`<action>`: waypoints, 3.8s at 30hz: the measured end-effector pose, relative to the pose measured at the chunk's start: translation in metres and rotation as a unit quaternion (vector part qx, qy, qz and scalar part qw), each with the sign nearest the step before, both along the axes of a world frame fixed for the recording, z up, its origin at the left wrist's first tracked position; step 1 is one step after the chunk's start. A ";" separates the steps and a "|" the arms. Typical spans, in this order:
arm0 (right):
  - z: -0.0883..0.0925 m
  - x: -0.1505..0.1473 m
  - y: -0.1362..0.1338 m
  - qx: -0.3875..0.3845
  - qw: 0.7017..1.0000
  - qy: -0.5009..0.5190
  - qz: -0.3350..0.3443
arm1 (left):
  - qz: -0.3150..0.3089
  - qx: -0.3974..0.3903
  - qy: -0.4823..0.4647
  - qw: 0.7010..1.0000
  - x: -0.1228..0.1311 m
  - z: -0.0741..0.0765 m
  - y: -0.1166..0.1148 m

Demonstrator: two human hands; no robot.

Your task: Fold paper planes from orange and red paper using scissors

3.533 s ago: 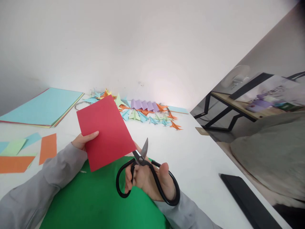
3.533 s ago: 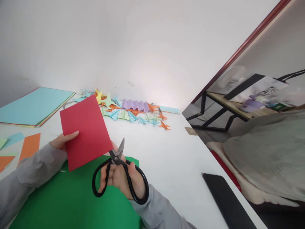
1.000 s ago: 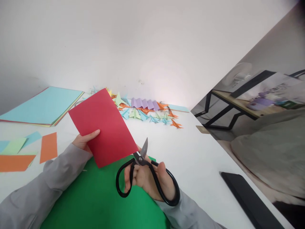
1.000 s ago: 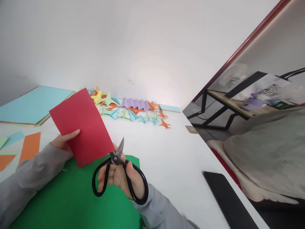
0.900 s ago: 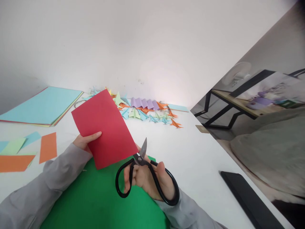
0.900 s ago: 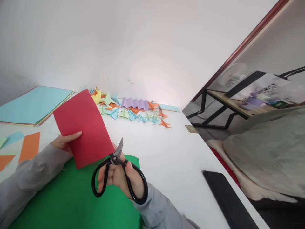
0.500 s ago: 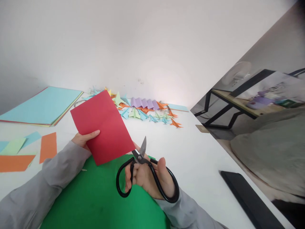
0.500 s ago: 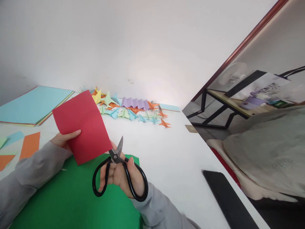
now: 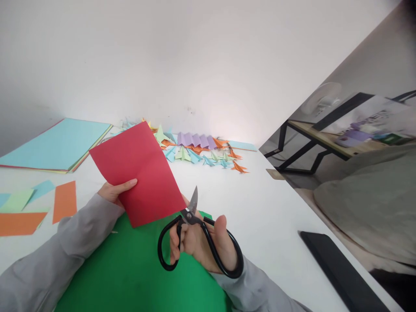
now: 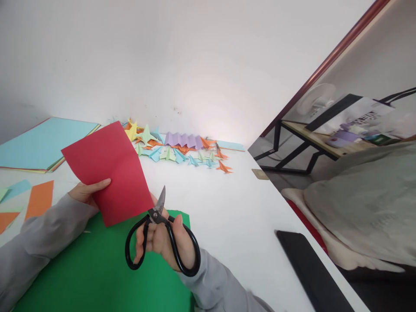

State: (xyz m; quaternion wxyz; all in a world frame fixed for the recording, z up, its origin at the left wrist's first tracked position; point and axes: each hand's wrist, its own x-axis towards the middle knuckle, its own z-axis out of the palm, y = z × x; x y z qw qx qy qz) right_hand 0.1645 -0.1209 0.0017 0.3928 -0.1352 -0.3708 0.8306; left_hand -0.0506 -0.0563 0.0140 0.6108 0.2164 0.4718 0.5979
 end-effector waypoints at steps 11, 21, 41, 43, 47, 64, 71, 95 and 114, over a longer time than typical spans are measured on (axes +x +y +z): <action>0.000 -0.002 0.001 -0.019 0.999 0.004 -0.029 | -0.003 -0.033 -0.010 0.999 -0.008 0.001 0.004; 0.001 0.001 0.002 -0.025 0.999 0.011 -0.019 | 0.012 -0.019 0.002 1.000 -0.007 -0.002 0.005; -0.001 -0.003 0.006 -0.112 0.990 0.006 -0.082 | -0.098 -0.223 -0.042 0.969 0.004 0.002 -0.006; -0.002 -0.003 0.006 -0.106 0.991 0.000 -0.082 | -0.092 -0.228 -0.047 0.968 0.003 0.004 -0.005; -0.007 -0.003 0.008 -0.092 0.992 -0.012 -0.083 | -0.092 -0.227 -0.050 0.968 0.004 0.007 -0.004; 0.010 0.004 0.006 -0.090 0.995 0.015 -0.042 | -0.037 -0.105 0.011 0.994 0.007 0.005 -0.006; 0.010 0.004 0.005 -0.082 0.996 0.024 -0.040 | -0.046 -0.084 0.025 0.995 0.007 0.009 -0.008; 0.011 0.010 0.004 -0.069 0.997 0.046 0.004 | -0.033 -0.079 0.061 0.994 0.006 0.014 -0.008; 0.012 0.010 0.004 -0.086 0.996 0.021 0.025 | -0.057 -0.067 0.071 0.994 0.011 0.018 -0.013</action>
